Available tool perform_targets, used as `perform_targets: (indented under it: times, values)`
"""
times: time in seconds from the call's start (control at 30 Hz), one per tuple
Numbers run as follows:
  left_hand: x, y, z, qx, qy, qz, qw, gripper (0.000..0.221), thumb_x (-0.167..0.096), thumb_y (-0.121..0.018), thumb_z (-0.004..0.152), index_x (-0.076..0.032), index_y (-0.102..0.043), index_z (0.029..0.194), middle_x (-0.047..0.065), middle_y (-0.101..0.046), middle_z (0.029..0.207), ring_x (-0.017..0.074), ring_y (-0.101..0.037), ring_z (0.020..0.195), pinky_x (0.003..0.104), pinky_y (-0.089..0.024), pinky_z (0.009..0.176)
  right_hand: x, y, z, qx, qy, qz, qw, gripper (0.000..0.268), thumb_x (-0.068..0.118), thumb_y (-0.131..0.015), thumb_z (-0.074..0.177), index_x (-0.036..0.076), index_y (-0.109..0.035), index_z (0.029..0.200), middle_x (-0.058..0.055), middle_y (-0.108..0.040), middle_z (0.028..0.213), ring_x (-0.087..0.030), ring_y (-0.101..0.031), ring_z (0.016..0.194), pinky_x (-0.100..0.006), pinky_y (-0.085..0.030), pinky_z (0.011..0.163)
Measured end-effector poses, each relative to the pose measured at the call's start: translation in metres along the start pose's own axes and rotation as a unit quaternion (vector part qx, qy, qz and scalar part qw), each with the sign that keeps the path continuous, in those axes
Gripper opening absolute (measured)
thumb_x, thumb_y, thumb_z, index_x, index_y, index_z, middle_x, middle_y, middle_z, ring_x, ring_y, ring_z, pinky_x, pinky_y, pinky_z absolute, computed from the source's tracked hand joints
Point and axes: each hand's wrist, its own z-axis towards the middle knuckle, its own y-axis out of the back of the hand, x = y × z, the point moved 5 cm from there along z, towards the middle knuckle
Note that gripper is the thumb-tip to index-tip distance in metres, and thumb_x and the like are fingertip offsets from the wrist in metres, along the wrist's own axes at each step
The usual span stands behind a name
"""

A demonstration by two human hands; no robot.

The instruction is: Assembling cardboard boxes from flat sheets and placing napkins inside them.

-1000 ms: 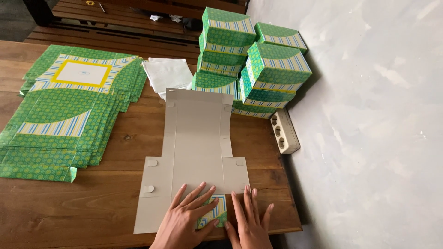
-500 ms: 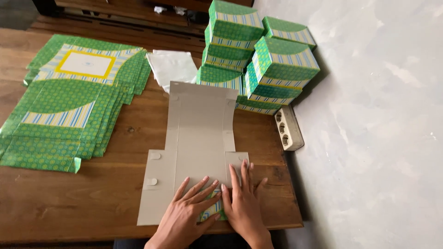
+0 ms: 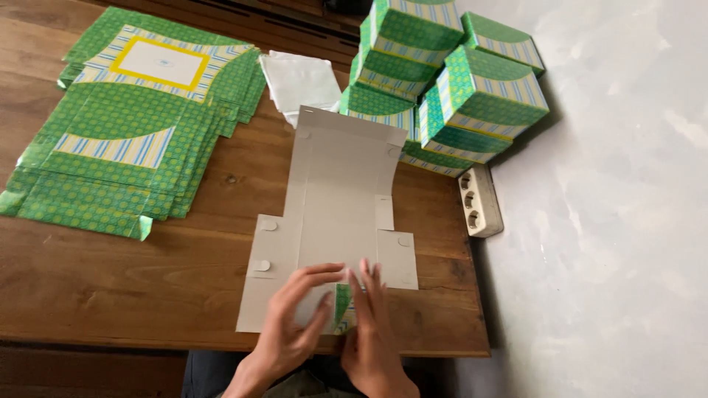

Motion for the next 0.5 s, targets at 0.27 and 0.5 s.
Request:
perform_targets:
  times: [0.27,0.5]
  values:
    - [0.017,0.078,-0.046,0.007,0.011,0.354,0.935,0.064,-0.039,-0.074,0.082,-0.013,-0.058,0.138,0.006,-0.059,0.145,0.0258,-0.052,0.135,0.046,-0.032,0.116,0.001,-0.026,0.009,0.020,-0.033,-0.128,0.991,0.079,-0.010,-0.038,0.084,0.002,-0.024,0.161,-0.018,-0.009,0.172,-0.038,-0.001,0.159,-0.058,-0.001,0.126]
    - [0.023,0.110,-0.066,-0.031,0.015,0.430,0.902,0.071,-0.047,-0.081,0.077,-0.009,-0.065,0.135,0.004,-0.061,0.147,0.0215,-0.054,0.141,0.044,-0.039,0.120,0.011,-0.024,0.011,-0.057,-0.016,-0.183,0.981,0.076,-0.009,-0.034,0.081,0.005,-0.039,0.156,-0.018,-0.028,0.168,-0.034,-0.019,0.158,-0.052,-0.011,0.128]
